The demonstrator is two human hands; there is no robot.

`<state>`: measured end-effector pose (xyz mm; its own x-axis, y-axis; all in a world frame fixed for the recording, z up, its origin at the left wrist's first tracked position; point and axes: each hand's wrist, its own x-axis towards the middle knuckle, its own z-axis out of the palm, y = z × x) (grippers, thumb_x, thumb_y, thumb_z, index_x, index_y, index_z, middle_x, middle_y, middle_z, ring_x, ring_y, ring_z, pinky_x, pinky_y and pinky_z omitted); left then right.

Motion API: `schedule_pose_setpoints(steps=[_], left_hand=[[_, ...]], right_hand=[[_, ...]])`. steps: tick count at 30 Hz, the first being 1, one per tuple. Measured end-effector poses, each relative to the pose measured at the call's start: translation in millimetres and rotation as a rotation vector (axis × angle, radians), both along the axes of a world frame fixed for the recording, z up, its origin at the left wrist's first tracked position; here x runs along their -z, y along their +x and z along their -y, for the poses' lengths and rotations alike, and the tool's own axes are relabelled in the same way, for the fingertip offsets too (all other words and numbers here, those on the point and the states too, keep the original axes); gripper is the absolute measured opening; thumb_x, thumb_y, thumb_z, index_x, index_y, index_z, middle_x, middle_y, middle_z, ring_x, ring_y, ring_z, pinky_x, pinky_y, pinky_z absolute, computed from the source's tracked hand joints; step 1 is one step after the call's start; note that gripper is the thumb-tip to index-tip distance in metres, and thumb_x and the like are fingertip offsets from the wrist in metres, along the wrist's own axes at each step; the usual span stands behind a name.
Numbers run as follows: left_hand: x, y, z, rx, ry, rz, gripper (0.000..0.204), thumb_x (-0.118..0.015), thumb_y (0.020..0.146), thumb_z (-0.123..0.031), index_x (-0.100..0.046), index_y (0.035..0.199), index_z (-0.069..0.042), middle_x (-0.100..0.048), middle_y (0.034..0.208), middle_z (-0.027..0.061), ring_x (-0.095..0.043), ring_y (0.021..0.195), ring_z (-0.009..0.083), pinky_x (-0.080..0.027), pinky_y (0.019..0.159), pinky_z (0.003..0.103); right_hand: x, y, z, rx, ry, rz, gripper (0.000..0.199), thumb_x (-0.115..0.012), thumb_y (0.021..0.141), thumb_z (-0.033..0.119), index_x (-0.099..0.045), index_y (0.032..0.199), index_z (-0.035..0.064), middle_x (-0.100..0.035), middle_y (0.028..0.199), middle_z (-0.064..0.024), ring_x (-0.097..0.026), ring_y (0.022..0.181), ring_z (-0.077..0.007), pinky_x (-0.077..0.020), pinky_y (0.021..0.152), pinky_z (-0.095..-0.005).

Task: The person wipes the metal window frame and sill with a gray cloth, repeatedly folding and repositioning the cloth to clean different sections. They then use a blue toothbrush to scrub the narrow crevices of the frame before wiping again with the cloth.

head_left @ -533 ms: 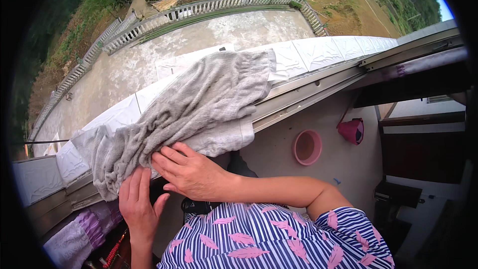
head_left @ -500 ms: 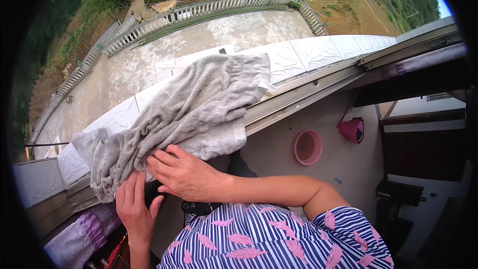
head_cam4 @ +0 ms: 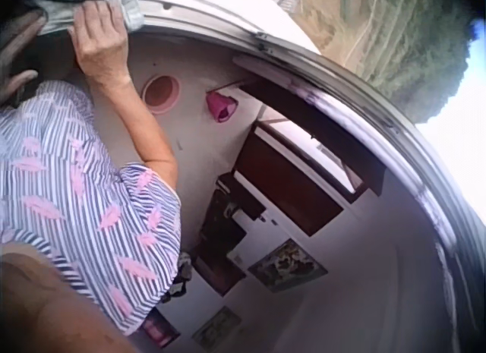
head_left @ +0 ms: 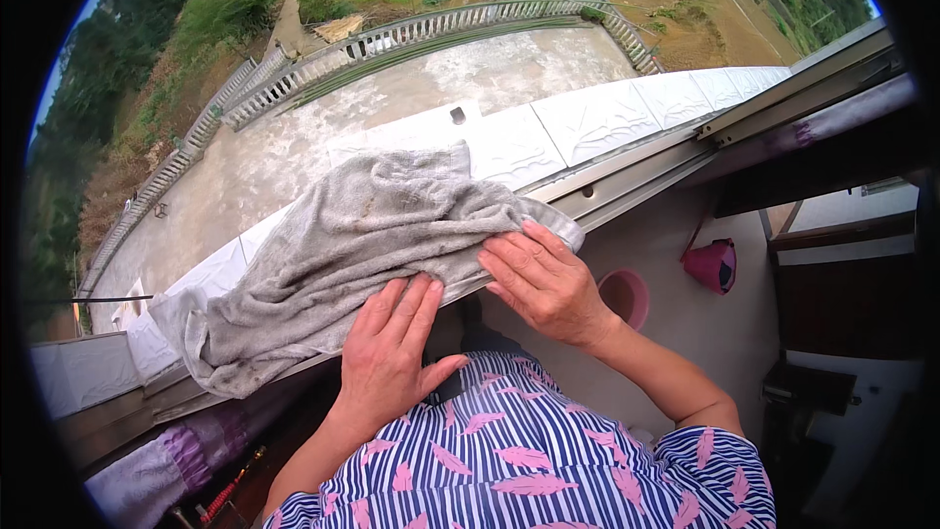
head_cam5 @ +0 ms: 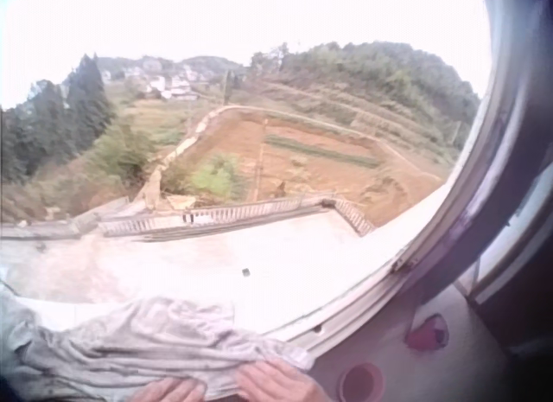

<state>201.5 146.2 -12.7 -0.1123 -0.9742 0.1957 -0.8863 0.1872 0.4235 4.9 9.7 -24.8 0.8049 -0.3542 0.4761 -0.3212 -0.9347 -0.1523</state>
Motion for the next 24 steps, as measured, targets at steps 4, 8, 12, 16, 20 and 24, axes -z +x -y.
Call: schedule_pose_setpoints(steps=[4,8,12,16,20,24], left_hand=[[3.1,-42.3,47.3,0.079,0.007,-0.039,0.083,-0.073,0.072,-0.046,-0.048,0.133,0.003,-0.052,0.132,0.0167,-0.047,0.122,0.0342,-0.039,0.103,0.043],[2.9,-62.9,72.7,0.108,-0.012,0.061,0.077,-0.069,0.076,-0.044,-0.048,0.132,0.005,-0.051,0.133,0.0161,-0.046,0.124,0.0305,-0.037,0.103,0.039],[-0.1,-48.5,54.7,0.072,0.009,0.126,0.073,-0.066,0.079,-0.043,-0.048,0.133,0.004,-0.052,0.133,0.0142,-0.048,0.121,0.0271,-0.038,0.099,0.036],[-2.3,-15.4,7.8,-0.053,0.075,0.104,0.072,-0.071,0.076,-0.038,-0.049,0.134,0.000,-0.054,0.133,0.0122,-0.051,0.119,0.0289,-0.040,0.095,0.040],[-7.2,22.5,-48.8,-0.185,0.118,0.153,0.070,-0.072,0.077,-0.034,-0.049,0.134,-0.002,-0.054,0.133,0.0134,-0.051,0.119,0.0311,-0.039,0.097,0.042],[-7.8,63.0,-100.2,-0.383,0.129,0.204,0.061,-0.072,0.079,-0.027,-0.052,0.129,0.001,-0.056,0.124,0.0171,-0.052,0.110,0.0365,-0.041,0.095,0.045]], right_hand=[[-3.5,-35.6,20.3,0.221,0.045,-0.122,0.039,-0.069,0.082,0.028,-0.063,0.110,0.0021,-0.060,0.114,-0.0138,-0.056,0.111,-0.0286,-0.0401,0.104,-0.0456],[-8.5,-38.7,25.7,0.316,0.179,-0.138,0.049,-0.070,0.081,0.036,-0.060,0.114,0.0013,-0.055,0.118,-0.0164,-0.053,0.112,-0.0367,-0.0386,0.104,-0.0485],[-9.9,-32.0,16.2,0.343,0.177,-0.170,0.058,-0.070,0.080,0.042,-0.058,0.116,-0.0019,-0.054,0.118,-0.0195,-0.052,0.112,-0.0407,-0.0380,0.104,-0.0496],[-7.2,-2.0,-13.1,0.253,0.236,-0.169,0.065,-0.066,0.083,0.045,-0.055,0.124,-0.0049,-0.053,0.123,-0.0240,-0.049,0.118,-0.0425,-0.0373,0.105,-0.0510],[-2.8,43.6,-54.0,0.093,0.240,-0.123,0.069,-0.065,0.082,0.046,-0.054,0.125,-0.0069,-0.053,0.122,-0.0257,-0.050,0.119,-0.0401,-0.0357,0.107,-0.0504],[21.2,98.2,-95.9,-0.282,0.381,0.078,0.062,-0.059,0.087,0.040,-0.053,0.125,-0.0084,-0.054,0.130,-0.0197,-0.048,0.125,-0.0322,-0.0310,0.112,-0.0431]])
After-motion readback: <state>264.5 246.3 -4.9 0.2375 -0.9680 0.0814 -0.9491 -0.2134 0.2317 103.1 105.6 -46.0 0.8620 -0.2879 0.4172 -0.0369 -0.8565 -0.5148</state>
